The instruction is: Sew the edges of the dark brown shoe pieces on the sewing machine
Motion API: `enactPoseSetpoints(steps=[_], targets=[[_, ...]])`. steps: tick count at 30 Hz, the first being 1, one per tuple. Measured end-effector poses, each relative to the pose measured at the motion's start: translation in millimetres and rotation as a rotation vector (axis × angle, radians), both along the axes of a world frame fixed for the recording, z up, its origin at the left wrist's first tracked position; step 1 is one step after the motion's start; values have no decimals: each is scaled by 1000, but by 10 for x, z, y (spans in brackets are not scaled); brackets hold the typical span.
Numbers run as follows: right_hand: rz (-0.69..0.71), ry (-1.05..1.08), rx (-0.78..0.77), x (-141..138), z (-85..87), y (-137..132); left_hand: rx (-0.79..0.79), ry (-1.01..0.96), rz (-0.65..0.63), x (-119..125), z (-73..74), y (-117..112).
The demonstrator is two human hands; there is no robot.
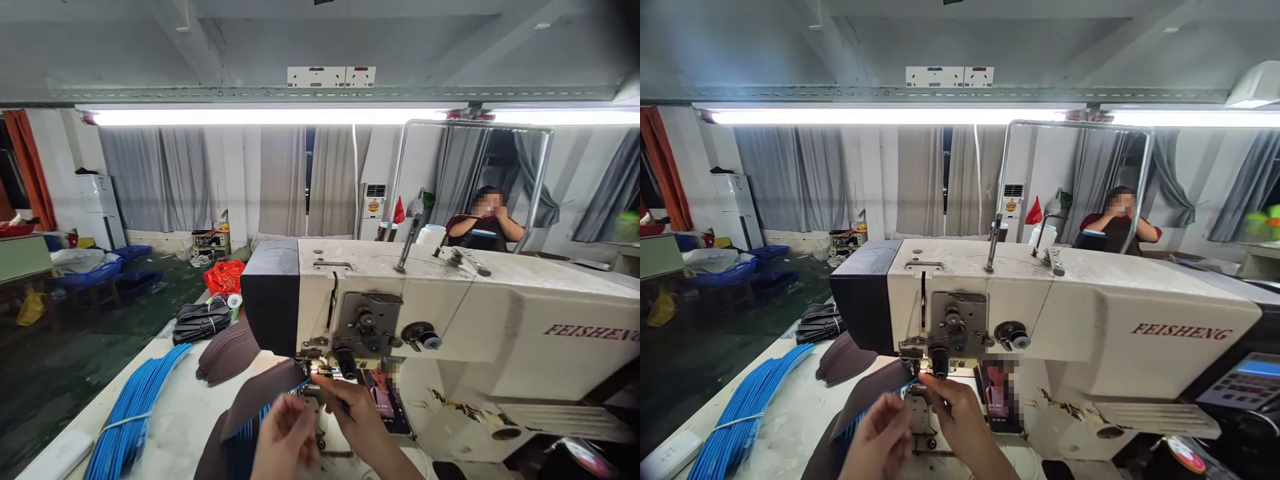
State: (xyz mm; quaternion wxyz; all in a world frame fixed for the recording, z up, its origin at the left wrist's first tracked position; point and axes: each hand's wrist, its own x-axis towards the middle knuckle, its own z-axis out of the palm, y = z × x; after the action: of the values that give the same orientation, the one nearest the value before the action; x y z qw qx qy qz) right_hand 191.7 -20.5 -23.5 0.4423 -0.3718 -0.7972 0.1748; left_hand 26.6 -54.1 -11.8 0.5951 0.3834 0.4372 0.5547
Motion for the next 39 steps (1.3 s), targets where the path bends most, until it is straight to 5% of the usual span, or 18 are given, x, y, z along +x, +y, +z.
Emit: enactPoseSetpoints(steps=[2, 6, 11, 17, 25, 34, 39], targets=[[0, 7, -20, -4, 2, -8, 90, 166, 19, -228, 138, 200], [-6, -6, -29, 2, -11, -6, 18, 359, -236, -652, 474, 671], [-15, -5, 0, 6, -40, 29, -68, 374, -538, -756, 519, 570], [-38, -64, -46, 19, -94, 71, -27, 41, -332, -403, 212, 111], [-101, -61, 4, 56, -144, 71, 3, -84, -255, -296, 11, 10], [-80, -50, -29, 76, -166, 64, -102, -130, -188, -422, 130, -149], [-75, -40, -22, 75, -150, 57, -79, -161, -280, -468, 260, -83]])
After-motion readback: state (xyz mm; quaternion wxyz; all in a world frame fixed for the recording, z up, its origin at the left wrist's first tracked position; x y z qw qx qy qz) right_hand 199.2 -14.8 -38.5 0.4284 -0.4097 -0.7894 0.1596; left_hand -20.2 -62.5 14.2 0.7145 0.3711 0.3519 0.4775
